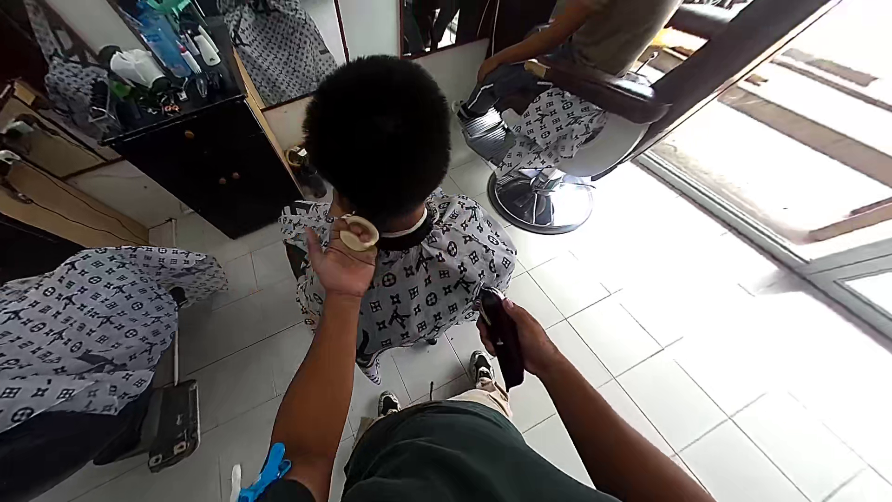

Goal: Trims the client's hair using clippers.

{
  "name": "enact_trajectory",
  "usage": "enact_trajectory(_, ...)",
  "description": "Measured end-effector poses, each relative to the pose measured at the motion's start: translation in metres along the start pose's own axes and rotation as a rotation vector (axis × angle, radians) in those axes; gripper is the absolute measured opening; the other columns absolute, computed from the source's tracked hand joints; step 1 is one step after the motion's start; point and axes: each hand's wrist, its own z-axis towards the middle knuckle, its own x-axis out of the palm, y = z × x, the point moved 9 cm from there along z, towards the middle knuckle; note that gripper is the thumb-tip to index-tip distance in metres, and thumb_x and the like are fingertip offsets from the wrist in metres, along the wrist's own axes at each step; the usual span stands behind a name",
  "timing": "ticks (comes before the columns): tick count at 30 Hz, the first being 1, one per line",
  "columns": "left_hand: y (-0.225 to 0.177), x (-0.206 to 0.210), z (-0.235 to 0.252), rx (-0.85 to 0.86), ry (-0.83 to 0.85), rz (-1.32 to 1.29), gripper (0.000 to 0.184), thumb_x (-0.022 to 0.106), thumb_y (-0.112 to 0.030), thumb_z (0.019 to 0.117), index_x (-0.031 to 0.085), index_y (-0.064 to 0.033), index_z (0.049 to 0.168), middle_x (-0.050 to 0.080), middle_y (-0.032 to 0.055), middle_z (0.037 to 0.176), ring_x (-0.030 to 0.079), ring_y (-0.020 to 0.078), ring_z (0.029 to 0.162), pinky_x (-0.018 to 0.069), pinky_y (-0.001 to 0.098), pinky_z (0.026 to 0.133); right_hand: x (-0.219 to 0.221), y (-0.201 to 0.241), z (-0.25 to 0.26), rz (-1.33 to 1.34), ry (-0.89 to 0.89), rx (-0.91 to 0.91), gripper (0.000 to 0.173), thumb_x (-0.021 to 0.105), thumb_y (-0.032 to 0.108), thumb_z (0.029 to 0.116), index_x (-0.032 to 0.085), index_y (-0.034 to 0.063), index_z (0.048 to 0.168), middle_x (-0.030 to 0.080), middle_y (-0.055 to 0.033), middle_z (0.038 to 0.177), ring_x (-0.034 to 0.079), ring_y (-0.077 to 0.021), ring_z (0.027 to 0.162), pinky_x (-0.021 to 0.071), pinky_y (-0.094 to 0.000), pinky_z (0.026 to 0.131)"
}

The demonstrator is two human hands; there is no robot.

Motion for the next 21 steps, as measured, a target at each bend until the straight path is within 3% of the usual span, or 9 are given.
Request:
enact_trajectory(1,-0.002,-0.009,-0.002,0.015,-0.117,0.139,0.064,0.011,-0.059,0.1071,0.066,-0.0280,0.096,0.073,-0.0066,0.090,0.070,0.0068,0.080,0.0578,0.0227,0.063,0.013,0.000,-0.001,-0.017,-0.022,0.004,0.059,0.034,0.056,0.1016,0.056,0.0035,0.118,0.066,-0.0033,0.074,0.063,-0.0124,0.056,0.0549,-0.0258,0.051)
enact_trajectory(3,-0.023,-0.029,-0.017,0.111,-0.304,0.396,0.027,0.033,-0.029,0.1121,0.058,-0.0194,0.111,0.069,-0.0026,0.102,0.070,0.0115,0.094,0.0587,0.0287,0.076,0.038,0.005,0.003,-0.040,-0.124,0.022,0.066,0.008,0.046,0.1070,0.055,0.0013,0.119,0.065,-0.0053,0.073,0.062,-0.0143,0.057,0.0547,-0.0277,0.051)
enact_trajectory(4,-0.035,-0.040,-0.028,0.140,-0.353,0.479,0.016,0.041,-0.021,0.1100,0.056,-0.0157,0.115,0.067,-0.0006,0.104,0.069,0.0136,0.095,0.0585,0.0306,0.078,0.050,0.010,0.007,-0.022,-0.200,0.014,0.062,0.008,0.040,0.1093,0.055,0.0012,0.116,0.065,-0.0069,0.074,0.063,-0.0160,0.058,0.0561,-0.0299,0.053)
enact_trajectory(8,-0.069,-0.073,-0.082,0.079,-0.328,0.694,0.018,0.041,-0.013,0.1071,0.058,-0.0095,0.111,0.072,0.0003,0.093,0.072,0.0101,0.079,0.0595,0.0244,0.061,0.100,0.036,0.038,-0.050,-0.272,-0.126,0.031,0.031,0.019,0.1114,0.055,-0.0010,0.113,0.066,-0.0093,0.086,0.069,-0.0186,0.073,0.0616,-0.0369,0.070)
enact_trajectory(10,-0.076,-0.086,-0.107,0.028,-0.302,0.733,0.017,0.041,-0.009,0.1061,0.058,-0.0054,0.108,0.073,0.0020,0.089,0.072,0.0111,0.077,0.0591,0.0239,0.059,0.120,0.047,0.059,-0.225,-0.263,-0.144,0.027,0.046,0.020,0.1095,0.058,-0.0037,0.115,0.067,-0.0118,0.089,0.068,-0.0184,0.076,0.0598,-0.0361,0.072)
enact_trajectory(13,-0.076,-0.110,-0.143,-0.076,-0.330,0.769,0.016,0.042,-0.008,0.1055,0.058,-0.0049,0.106,0.073,0.0017,0.090,0.072,0.0104,0.077,0.0584,0.0228,0.058,0.141,0.051,0.079,-0.404,-0.257,-0.138,0.034,0.060,0.031,0.1042,0.060,-0.0016,0.112,0.066,-0.0117,0.089,0.065,-0.0177,0.073,0.0576,-0.0359,0.068)
enact_trajectory(17,-0.079,-0.139,-0.182,-0.177,-0.385,0.787,0.017,0.043,-0.009,0.1052,0.060,-0.0048,0.106,0.073,0.0038,0.091,0.073,0.0119,0.078,0.0583,0.0234,0.057,0.149,0.049,0.086,-0.440,-0.287,-0.143,0.041,0.063,0.039,0.1014,0.061,-0.0003,0.110,0.065,-0.0116,0.087,0.064,-0.0174,0.071,0.0565,-0.0357,0.065)
enact_trajectory(21,-0.080,-0.160,-0.206,-0.227,-0.469,0.770,0.018,0.043,-0.009,0.1067,0.060,-0.0049,0.105,0.073,0.0038,0.090,0.072,0.0112,0.077,0.0572,0.0225,0.056,0.153,0.053,0.084,-0.524,-0.312,-0.170,0.049,0.060,0.048,0.1013,0.061,0.0022,0.118,0.066,-0.0149,0.095,0.064,-0.0224,0.076,0.0561,-0.0413,0.068)
